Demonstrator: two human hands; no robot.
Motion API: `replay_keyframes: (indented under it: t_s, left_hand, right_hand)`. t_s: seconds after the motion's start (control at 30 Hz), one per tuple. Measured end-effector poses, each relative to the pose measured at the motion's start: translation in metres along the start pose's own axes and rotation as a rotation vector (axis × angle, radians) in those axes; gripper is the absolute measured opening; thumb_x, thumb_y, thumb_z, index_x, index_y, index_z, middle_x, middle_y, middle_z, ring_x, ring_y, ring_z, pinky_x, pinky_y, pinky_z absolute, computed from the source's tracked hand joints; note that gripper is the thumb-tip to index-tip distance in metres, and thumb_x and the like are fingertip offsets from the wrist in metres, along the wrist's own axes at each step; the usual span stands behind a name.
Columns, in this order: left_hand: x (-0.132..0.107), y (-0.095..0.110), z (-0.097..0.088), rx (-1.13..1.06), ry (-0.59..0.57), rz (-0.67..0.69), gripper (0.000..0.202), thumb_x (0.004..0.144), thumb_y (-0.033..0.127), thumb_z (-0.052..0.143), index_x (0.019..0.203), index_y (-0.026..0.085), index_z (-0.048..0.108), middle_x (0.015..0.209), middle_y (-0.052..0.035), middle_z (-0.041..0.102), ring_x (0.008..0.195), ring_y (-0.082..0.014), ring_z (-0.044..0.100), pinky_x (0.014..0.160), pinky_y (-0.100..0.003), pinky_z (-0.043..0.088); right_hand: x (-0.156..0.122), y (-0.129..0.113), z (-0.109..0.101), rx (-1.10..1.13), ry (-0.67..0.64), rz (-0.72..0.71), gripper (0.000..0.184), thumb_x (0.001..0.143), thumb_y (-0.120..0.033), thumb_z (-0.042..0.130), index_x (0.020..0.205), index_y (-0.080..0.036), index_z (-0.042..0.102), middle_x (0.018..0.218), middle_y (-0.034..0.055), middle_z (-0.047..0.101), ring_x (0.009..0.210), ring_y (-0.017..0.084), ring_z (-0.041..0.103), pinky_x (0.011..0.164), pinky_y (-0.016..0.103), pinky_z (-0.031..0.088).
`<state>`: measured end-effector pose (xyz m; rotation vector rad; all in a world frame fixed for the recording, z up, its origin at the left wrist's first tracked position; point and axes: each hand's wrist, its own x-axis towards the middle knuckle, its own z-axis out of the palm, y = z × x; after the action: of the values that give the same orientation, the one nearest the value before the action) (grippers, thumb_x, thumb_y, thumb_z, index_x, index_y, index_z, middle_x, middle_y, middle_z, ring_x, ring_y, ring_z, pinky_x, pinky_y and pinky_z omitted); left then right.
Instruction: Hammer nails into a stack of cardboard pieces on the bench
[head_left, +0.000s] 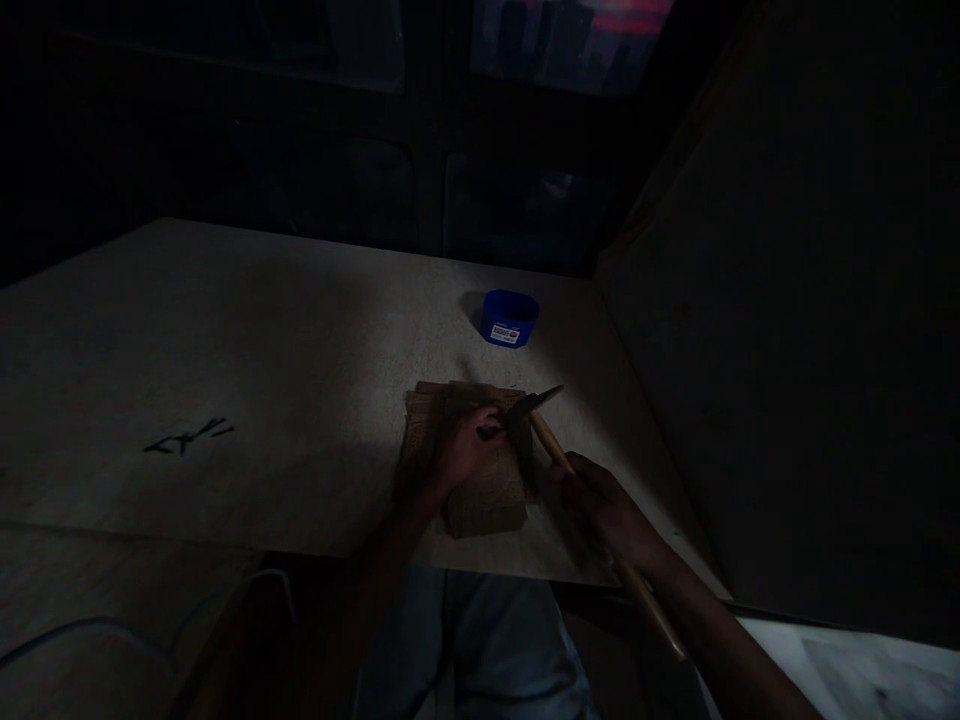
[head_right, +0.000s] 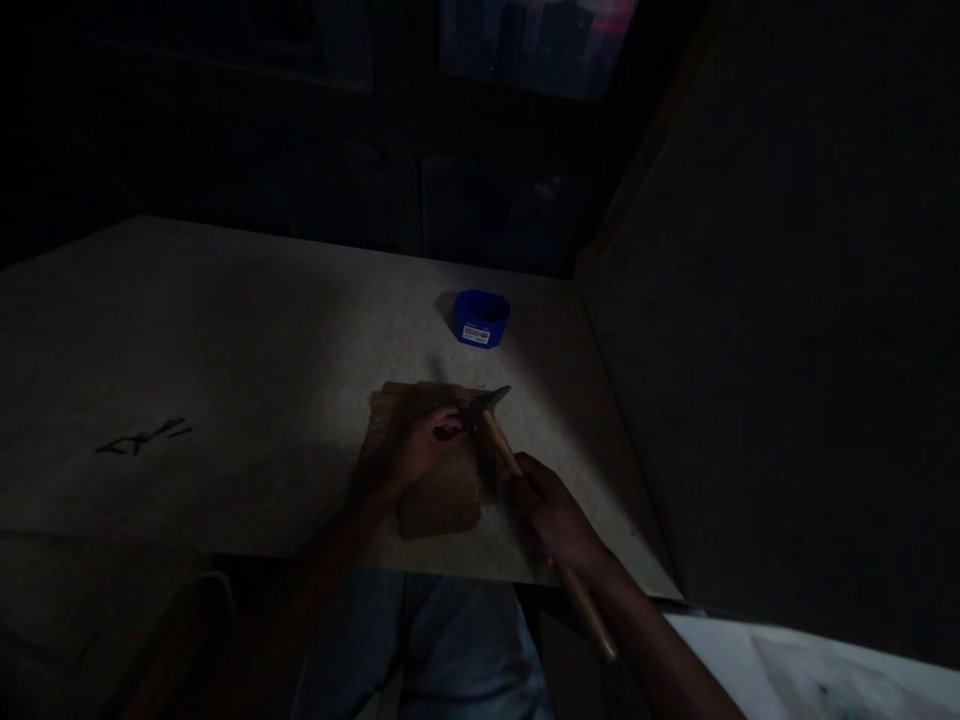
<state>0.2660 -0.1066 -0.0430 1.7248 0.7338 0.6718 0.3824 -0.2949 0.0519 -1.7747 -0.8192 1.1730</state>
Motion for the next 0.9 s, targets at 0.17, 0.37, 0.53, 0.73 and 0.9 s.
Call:
replay_keyframes:
  t_s: [0.17,0.37,0.53,0.73,0.9]
  left_hand:
    - [-0.0002,0.0033,0.001,-0.021,-0.018,0.004,0.034,0.075,0.006,0.071,0.107,0.019,0.071,0.094,-0.0045,0.079,0.086,-0.0176,0.074,0.081,-0.029,0.059]
    - [0.0006,0.006,0.0023,0.039,-0.018,-0.029,0.039,0.073,0.005,0.072,0.109,0.019,0.07,0.093,-0.003,0.079,0.084,-0.0169,0.074,0.082,-0.03,0.059]
    - [0.0014,0.0083,0.0016,0.053,-0.008,-0.027,0.037,0.071,0.005,0.075,0.106,0.018,0.071,0.091,-0.0048,0.079,0.082,-0.0184,0.075,0.079,-0.03,0.06]
    - [-0.0005,0.0092,0.0006,0.022,0.002,-0.012,0.038,0.074,0.008,0.074,0.109,0.019,0.069,0.091,-0.004,0.079,0.084,-0.0182,0.075,0.079,-0.03,0.06]
    - [-0.0002,0.0061,0.0013,0.023,-0.012,-0.001,0.039,0.075,0.009,0.073,0.112,0.02,0.069,0.09,-0.0034,0.078,0.083,-0.0177,0.073,0.081,-0.031,0.059]
  right_hand:
    - [0.002,-0.0014,-0.0007,-0.092,0.057,-0.138,0.036,0.092,-0.057,0.054,0.081,-0.022,0.054,0.064,-0.0028,0.051,0.048,0.01,0.044,0.038,0.019,0.032]
    - [-0.0004,-0.0073,-0.0034,-0.219,0.043,-0.13,0.033,0.096,-0.05,0.047,0.085,-0.021,0.056,0.066,-0.0019,0.054,0.059,0.013,0.051,0.048,0.021,0.036]
    - [0.0027,-0.0035,-0.0066,-0.306,0.009,-0.154,0.03,0.095,-0.047,0.045,0.088,-0.021,0.056,0.072,-0.0003,0.061,0.063,0.015,0.056,0.051,0.022,0.039]
    - [0.0018,-0.005,-0.0066,-0.232,0.018,-0.055,0.025,0.094,-0.043,0.046,0.088,-0.021,0.055,0.058,-0.0069,0.049,0.04,0.008,0.038,0.036,0.02,0.027]
    - [-0.0035,-0.0031,-0.004,-0.074,0.079,-0.04,0.031,0.093,-0.053,0.049,0.088,-0.022,0.052,0.054,-0.0103,0.041,0.034,0.007,0.031,0.03,0.018,0.024]
